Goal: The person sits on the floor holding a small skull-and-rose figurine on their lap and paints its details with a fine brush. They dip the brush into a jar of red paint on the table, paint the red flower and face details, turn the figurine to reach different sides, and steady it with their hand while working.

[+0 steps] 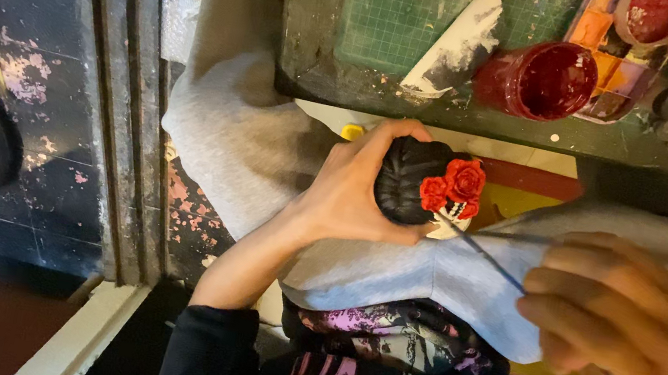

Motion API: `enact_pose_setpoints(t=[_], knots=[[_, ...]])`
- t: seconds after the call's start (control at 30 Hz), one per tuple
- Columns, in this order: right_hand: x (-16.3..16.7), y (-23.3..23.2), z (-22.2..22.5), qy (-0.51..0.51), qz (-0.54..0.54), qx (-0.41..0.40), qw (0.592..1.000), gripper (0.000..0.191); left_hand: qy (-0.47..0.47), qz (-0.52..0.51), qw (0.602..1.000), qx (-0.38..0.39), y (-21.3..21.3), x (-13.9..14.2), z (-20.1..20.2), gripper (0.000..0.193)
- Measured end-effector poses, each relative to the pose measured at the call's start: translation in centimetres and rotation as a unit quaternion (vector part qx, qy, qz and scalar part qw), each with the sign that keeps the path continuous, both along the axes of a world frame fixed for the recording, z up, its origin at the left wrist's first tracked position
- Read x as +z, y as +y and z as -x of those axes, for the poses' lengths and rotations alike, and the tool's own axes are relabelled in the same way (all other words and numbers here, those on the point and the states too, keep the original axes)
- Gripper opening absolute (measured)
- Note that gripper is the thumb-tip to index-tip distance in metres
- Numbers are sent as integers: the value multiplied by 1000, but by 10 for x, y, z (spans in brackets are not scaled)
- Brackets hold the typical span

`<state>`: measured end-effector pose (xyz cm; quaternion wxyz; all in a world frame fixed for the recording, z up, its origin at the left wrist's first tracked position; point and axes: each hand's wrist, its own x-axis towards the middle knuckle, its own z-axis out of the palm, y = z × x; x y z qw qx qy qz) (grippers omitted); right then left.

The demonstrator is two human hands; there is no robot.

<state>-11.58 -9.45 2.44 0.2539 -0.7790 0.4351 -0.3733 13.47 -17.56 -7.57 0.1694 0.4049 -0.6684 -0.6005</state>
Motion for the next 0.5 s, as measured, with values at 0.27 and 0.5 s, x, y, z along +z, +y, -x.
enact_pose_setpoints(t=[0.27, 0.5], knots=[[5, 2, -6, 9, -42, -50, 998, 14, -12, 18, 1000, -4, 1, 0, 1, 89], [12, -6, -13, 40, -77, -60, 994, 11, -22, 10, 1000, -11, 0, -1, 1, 91]])
